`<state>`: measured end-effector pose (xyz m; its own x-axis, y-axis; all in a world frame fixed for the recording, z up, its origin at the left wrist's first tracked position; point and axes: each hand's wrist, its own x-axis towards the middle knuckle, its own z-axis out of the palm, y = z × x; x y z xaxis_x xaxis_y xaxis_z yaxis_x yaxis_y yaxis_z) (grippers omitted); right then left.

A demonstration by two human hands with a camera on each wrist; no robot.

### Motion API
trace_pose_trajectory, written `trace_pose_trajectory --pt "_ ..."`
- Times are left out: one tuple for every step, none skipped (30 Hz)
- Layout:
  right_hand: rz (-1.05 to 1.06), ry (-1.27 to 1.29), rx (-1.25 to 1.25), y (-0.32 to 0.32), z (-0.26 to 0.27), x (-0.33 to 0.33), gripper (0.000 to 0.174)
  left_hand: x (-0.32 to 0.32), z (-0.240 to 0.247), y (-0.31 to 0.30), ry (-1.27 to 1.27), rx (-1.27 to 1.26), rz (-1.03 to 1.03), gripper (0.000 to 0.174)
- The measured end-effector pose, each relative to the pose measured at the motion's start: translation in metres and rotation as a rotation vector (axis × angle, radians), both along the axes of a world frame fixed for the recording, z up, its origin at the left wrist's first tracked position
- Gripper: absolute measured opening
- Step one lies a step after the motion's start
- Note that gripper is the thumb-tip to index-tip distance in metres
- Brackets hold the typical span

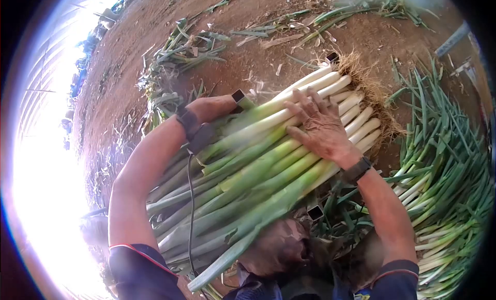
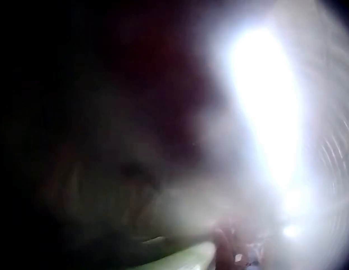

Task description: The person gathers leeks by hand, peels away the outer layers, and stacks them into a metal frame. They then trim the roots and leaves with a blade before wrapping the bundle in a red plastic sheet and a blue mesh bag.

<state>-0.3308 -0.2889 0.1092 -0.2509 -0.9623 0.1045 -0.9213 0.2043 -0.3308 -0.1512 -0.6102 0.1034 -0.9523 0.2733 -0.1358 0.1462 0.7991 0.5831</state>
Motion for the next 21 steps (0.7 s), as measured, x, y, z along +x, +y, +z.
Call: trace_pose_trajectory --pt "-0.005 -0.010 0.012 0.000 0.001 0.000 0.062 -0.007 0.014 0.009 -0.027 -0.046 -0.037 0.035" --pt "-0.011 -0.019 0.020 -0.001 0.003 0.000 0.062 -0.015 0.031 0.018 -0.052 -0.095 -0.076 0.034" --pt "-0.015 -0.017 0.018 -0.002 0.004 0.000 0.062 -0.018 0.038 0.022 -0.050 -0.097 -0.080 0.034" --pt "-0.010 -0.004 0.090 -0.003 0.006 -0.002 0.065 -0.023 0.045 0.026 -0.220 -0.037 -0.001 0.034" --pt "-0.005 0.006 0.165 -0.002 0.006 -0.002 0.068 -0.024 0.045 0.028 -0.392 0.026 0.079 0.035" --pt "-0.008 0.006 0.166 -0.001 0.004 -0.003 0.068 -0.024 0.044 0.032 -0.392 0.025 0.075 0.035" --pt "-0.008 0.002 0.086 0.000 0.002 -0.002 0.065 -0.023 0.045 0.036 -0.291 -0.002 0.084 0.033" --pt "-0.005 -0.002 0.005 0.000 0.001 0.000 0.062 -0.020 0.043 0.036 -0.191 -0.029 0.095 0.030" --pt "-0.003 -0.003 0.004 -0.001 0.002 0.000 0.062 -0.019 0.042 0.035 -0.191 -0.030 0.097 0.030" --pt "-0.011 0.003 0.072 -0.001 0.004 -0.001 0.064 -0.020 0.041 0.033 -0.191 -0.100 0.127 0.025" --pt "-0.018 0.009 0.142 -0.002 0.006 -0.001 0.067 -0.020 0.039 0.032 -0.192 -0.170 0.156 0.020" --pt "-0.015 0.010 0.140 -0.002 0.007 -0.001 0.067 -0.018 0.039 0.030 -0.192 -0.171 0.159 0.020" --pt "-0.014 -0.008 0.154 -0.002 0.009 -0.001 0.067 -0.016 0.040 0.028 -0.129 -0.233 0.163 0.018" --pt "-0.014 -0.025 0.166 -0.002 0.012 -0.001 0.066 -0.013 0.042 0.026 -0.064 -0.298 0.167 0.017" --pt "-0.011 -0.021 0.158 -0.002 0.014 -0.001 0.066 -0.007 0.037 0.023 -0.061 -0.305 0.172 0.017" --pt "-0.015 -0.020 0.158 -0.002 0.015 -0.001 0.066 0.000 0.030 0.021 -0.052 0.031 0.541 0.017" --pt "-0.018 -0.022 0.160 -0.002 0.014 0.000 0.065 0.005 0.028 0.021 -0.040 0.381 0.898 0.018" --pt "-0.014 -0.022 0.153 -0.002 0.012 0.000 0.065 0.000 0.051 0.030 -0.037 0.374 0.903 0.018" --pt "-0.004 -0.025 0.127 -0.001 0.008 -0.002 0.065 -0.009 0.076 0.036 0.037 0.639 1.142 0.019" --pt "0.002 -0.029 0.103 -0.001 0.006 -0.003 0.065 -0.018 0.100 0.043 0.116 0.912 1.370 0.025" --pt "0.003 -0.035 0.101 0.000 0.007 -0.003 0.065 -0.017 0.114 0.032 0.193 1.027 1.266 0.025"
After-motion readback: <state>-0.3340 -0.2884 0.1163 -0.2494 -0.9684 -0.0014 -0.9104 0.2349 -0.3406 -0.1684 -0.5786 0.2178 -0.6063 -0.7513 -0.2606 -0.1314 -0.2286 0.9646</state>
